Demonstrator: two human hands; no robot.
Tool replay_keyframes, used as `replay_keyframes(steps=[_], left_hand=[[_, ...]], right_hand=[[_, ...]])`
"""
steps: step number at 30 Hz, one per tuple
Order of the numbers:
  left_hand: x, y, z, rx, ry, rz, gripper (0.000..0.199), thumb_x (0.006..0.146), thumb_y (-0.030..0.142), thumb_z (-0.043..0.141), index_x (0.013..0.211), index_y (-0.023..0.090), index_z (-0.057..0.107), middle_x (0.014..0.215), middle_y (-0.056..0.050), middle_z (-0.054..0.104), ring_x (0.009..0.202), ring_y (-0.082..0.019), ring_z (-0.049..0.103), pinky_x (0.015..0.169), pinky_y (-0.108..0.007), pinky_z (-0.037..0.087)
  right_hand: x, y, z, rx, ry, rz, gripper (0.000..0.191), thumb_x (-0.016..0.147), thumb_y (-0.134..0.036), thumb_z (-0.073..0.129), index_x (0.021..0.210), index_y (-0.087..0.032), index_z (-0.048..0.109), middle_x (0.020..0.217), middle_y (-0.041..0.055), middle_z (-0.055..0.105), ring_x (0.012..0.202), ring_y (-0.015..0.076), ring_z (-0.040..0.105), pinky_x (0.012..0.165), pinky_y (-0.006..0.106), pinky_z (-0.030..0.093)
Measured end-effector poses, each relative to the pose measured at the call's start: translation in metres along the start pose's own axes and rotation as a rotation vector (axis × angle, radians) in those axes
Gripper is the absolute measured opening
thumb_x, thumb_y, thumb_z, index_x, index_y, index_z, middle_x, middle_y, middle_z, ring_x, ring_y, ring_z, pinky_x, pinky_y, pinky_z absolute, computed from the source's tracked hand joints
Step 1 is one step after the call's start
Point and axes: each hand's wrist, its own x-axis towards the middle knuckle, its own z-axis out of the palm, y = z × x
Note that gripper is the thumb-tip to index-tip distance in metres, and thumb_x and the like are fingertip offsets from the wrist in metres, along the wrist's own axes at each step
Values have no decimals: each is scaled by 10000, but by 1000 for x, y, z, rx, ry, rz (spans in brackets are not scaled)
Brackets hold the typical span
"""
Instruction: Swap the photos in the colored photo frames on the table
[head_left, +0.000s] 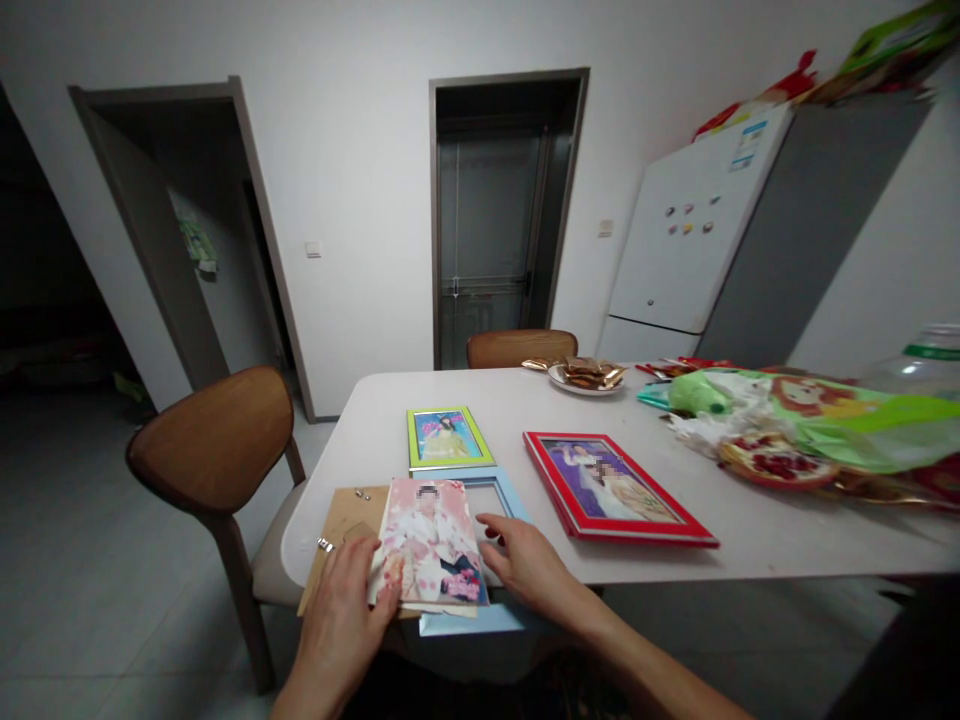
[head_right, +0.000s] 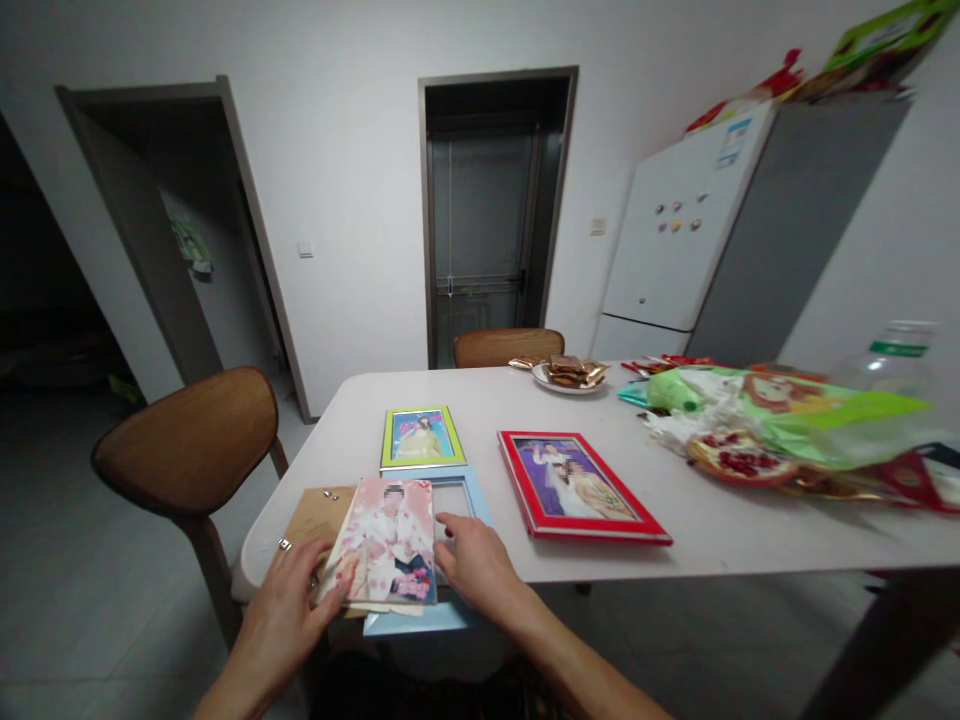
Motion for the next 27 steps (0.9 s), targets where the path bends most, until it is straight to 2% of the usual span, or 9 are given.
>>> replay_keyframes(steps=[4,7,9,12,17,20,23,25,27], left_hand=[[-3,10,14,19,-96,144,485,644,233,546,1121,174,491,1272,-107,427,1178,-264,362,969,-438,299],[-2,19,28,51,-140,204,557,635,193,533,1184,154,443,1308,-127,383,1209,-282,317,989,-483,257],[1,22,36,70,-100,237,590,627,107,482,1212,134,409,1314,-134,373,1223,-272,295,997,-488,245],[7,21,46,37,10,283,661,596,8,402,1245,122,356,1328,-130,352,1234,-238,278,1001,-458,260],[16,10,42,-195,114,299,585,618,32,381,1194,117,433,1260,-124,449,1177,-232,379,978,-433,313],[21,9,22,-436,173,163,409,703,120,398,1084,146,545,1119,-94,580,1061,-221,507,927,-376,385],[25,23,1,-752,289,-130,300,742,306,480,947,134,615,929,-82,668,925,-246,590,823,-359,460],[26,38,-2,-987,306,-270,333,718,384,525,885,114,626,839,-79,686,848,-253,618,752,-351,492],[25,53,3,-1168,300,-300,344,687,386,571,890,113,619,861,-77,683,861,-248,614,760,-340,488]], right_hand=[[10,-2,16,243,-21,15,469,689,-173,455,1157,-158,487,882,69,630,708,137,573,653,225,413],[18,-11,23,563,-26,116,558,624,-111,451,1180,-151,446,771,18,595,563,95,535,538,207,423],[22,-22,21,821,-4,149,571,613,-119,445,1183,-150,424,718,-15,543,498,79,494,464,205,416],[23,-40,12,1091,59,75,553,610,-153,480,1160,-164,427,714,-30,517,504,71,483,462,210,432],[22,-57,4,1205,18,81,455,607,-169,515,1062,-156,510,742,-7,567,557,85,528,516,229,448],[20,-52,8,1213,52,129,441,632,-207,534,1070,-169,501,827,13,585,596,98,569,546,236,453],[17,-44,13,1202,42,268,354,638,-267,581,970,-153,539,800,29,598,595,108,582,521,224,440],[15,-42,15,1286,-48,332,312,658,-332,585,907,-148,546,778,41,607,594,114,585,504,218,433],[14,-42,14,1453,-65,295,309,687,-376,556,912,-166,530,806,42,622,637,119,594,532,223,445]])
